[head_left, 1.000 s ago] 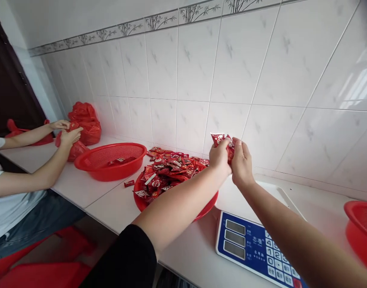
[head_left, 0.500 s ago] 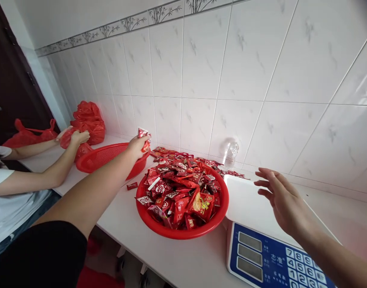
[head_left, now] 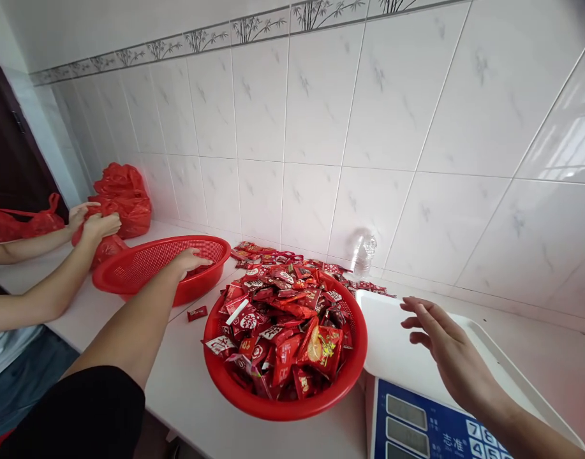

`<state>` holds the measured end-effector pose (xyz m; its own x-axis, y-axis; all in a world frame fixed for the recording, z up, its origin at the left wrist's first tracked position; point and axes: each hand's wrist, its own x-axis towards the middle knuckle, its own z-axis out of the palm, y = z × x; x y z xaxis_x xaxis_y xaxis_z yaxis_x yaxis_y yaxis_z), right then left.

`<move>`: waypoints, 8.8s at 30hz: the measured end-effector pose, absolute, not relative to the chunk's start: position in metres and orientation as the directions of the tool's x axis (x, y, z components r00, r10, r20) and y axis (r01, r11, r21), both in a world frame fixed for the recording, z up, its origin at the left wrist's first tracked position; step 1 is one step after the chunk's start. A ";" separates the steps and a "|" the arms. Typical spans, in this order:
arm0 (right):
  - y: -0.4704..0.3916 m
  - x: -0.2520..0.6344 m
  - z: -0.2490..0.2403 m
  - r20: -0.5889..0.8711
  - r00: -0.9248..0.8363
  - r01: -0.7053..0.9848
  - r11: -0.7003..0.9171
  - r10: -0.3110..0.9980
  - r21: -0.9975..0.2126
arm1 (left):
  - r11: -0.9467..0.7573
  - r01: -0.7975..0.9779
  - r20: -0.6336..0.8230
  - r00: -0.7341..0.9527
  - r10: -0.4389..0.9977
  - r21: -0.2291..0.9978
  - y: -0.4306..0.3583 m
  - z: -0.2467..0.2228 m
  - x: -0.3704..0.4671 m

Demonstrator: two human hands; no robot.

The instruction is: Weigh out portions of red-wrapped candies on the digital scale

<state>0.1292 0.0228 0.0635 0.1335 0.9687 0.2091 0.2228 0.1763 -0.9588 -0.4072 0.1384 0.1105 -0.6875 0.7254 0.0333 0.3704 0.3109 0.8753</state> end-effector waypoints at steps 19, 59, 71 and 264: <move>-0.013 0.125 0.061 0.106 -0.096 0.223 0.125 0.990 -0.967 | -0.344 0.553 0.147 0.369 0.918 0.758 0.081 0.110 -0.100; 0.013 0.165 0.044 0.207 -0.101 0.653 0.222 0.973 -0.724 | -0.532 0.801 0.061 0.538 0.841 0.274 0.132 0.133 -0.050; 0.024 0.174 0.042 0.253 -0.259 0.878 0.336 0.932 -0.341 | -0.521 0.790 -0.068 0.568 0.820 0.322 0.109 0.090 0.001; 0.082 0.133 0.037 0.243 -0.474 0.852 0.510 0.846 -0.115 | -0.870 0.241 0.732 0.471 0.492 0.430 -0.031 -0.012 -0.038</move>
